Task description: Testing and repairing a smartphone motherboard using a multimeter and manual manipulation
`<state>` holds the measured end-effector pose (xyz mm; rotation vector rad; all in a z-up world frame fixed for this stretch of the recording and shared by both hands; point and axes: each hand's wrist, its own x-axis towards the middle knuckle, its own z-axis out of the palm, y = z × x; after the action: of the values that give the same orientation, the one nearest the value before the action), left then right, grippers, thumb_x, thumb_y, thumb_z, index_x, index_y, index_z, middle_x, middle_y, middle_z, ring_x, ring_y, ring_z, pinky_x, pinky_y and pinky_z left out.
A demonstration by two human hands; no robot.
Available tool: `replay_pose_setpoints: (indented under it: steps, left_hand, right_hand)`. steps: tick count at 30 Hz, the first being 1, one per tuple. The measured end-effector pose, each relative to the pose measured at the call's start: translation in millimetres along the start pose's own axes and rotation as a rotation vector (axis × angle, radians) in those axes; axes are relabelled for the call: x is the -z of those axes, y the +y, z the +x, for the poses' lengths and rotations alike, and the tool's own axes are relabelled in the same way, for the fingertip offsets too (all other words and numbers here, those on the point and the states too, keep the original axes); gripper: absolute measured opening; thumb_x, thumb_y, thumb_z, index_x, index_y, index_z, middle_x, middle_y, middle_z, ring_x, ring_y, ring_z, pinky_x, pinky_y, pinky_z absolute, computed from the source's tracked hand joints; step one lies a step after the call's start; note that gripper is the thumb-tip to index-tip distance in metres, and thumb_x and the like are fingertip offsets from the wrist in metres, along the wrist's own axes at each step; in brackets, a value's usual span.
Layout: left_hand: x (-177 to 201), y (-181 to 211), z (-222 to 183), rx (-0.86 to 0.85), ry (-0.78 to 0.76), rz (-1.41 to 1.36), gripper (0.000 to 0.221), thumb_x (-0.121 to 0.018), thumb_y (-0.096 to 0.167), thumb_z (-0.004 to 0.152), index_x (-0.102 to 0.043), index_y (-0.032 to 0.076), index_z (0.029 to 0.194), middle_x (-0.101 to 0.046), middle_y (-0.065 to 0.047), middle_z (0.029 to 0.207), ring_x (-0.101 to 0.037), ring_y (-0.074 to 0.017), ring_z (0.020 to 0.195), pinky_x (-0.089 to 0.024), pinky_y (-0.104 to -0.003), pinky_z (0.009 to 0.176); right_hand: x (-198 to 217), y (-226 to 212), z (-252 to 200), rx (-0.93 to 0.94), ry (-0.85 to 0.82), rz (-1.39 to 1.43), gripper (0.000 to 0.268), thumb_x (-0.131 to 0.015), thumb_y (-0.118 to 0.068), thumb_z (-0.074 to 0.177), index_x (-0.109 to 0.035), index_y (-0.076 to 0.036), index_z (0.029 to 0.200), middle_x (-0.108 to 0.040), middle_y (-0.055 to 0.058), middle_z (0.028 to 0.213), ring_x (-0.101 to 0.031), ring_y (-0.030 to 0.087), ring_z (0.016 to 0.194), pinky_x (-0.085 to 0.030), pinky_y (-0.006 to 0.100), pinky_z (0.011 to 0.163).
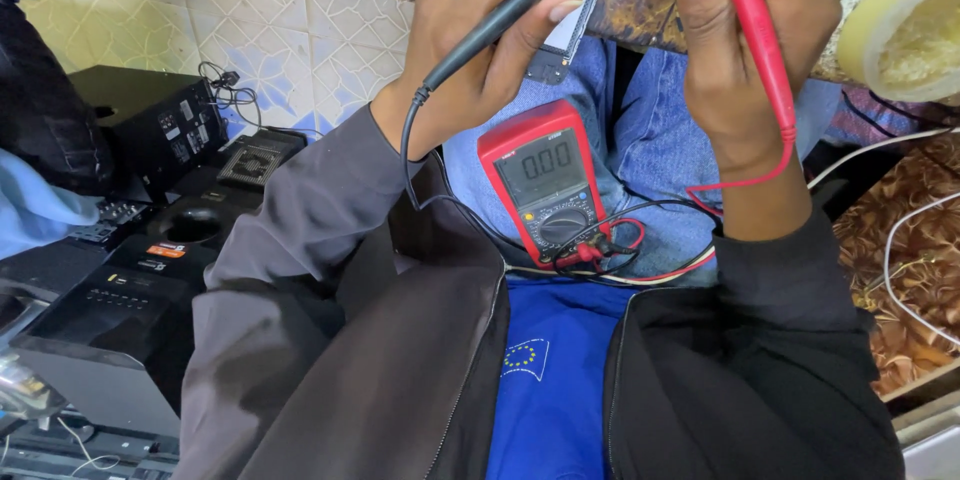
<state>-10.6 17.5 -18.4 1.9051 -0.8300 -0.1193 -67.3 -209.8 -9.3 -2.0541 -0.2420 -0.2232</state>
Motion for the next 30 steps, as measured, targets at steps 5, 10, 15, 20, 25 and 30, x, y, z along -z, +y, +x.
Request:
replay_pose_setpoints:
  steps: [5,10,15,20,25,30]
  left_hand:
    - [0.4,-0.2,0.7,-0.012,0.004,0.006,0.033,-0.041,0.032,0.118,-0.056,0.009,0.137,-0.066,-0.011,0.13,-0.067,-0.0364,0.114,-0.05,-0.045,0.099]
    - [1.8,3.6,3.9,-0.043,0.005,0.026,0.034,-0.04,0.03,0.118,-0.057,0.006,0.135,-0.067,-0.012,0.127,-0.068,-0.0361,0.109,-0.049,-0.044,0.095]
    - [5.1,2.7,8.0,-0.094,-0.021,0.032,0.037,-0.035,0.032,0.119,-0.056,0.006,0.133,-0.067,-0.012,0.117,-0.065,-0.0351,0.1,-0.045,-0.044,0.09]
    - [7.1,1.8,11.5,-0.113,-0.069,0.047,0.037,-0.033,0.033,0.119,-0.053,0.004,0.133,-0.064,-0.014,0.112,-0.061,-0.0361,0.097,-0.044,-0.046,0.089]
    - [8.9,3.7,16.9,-0.162,-0.085,0.087,0.035,-0.035,0.029,0.119,-0.055,0.001,0.128,-0.065,-0.015,0.107,-0.06,-0.0359,0.093,-0.043,-0.046,0.087]
    - [8.4,0.9,16.5,-0.143,-0.102,0.074,0.037,-0.033,0.031,0.119,-0.054,0.003,0.129,-0.062,-0.015,0.106,-0.057,-0.0353,0.093,-0.041,-0.046,0.086]
  right_hand:
    - [0.9,0.6,1.1,0.013,-0.011,0.032,0.053,-0.044,-0.03,0.125,-0.067,0.012,0.103,-0.066,0.021,0.091,-0.059,0.031,0.077,-0.043,0.043,0.076]
    - [4.1,-4.4,-0.2,-0.079,-0.041,0.026,0.052,-0.044,-0.032,0.126,-0.065,0.011,0.104,-0.065,0.019,0.091,-0.058,0.029,0.075,-0.042,0.043,0.077]
    - [4.2,-3.9,-0.2,-0.092,-0.027,0.025,0.054,-0.043,-0.033,0.126,-0.066,0.01,0.103,-0.066,0.018,0.093,-0.06,0.03,0.081,-0.042,0.043,0.08]
    - [6.2,-0.5,-1.1,-0.095,-0.036,0.041,0.054,-0.043,-0.031,0.126,-0.068,0.011,0.102,-0.067,0.019,0.095,-0.061,0.03,0.083,-0.042,0.043,0.08]
    - [6.2,-2.6,1.0,-0.096,-0.029,0.061,0.053,-0.043,-0.026,0.127,-0.068,0.012,0.1,-0.068,0.021,0.097,-0.068,0.034,0.092,-0.049,0.044,0.086]
    - [6.3,-5.1,3.0,-0.105,-0.017,0.078,0.052,-0.042,-0.024,0.128,-0.067,0.012,0.099,-0.068,0.021,0.097,-0.069,0.035,0.094,-0.051,0.046,0.09]
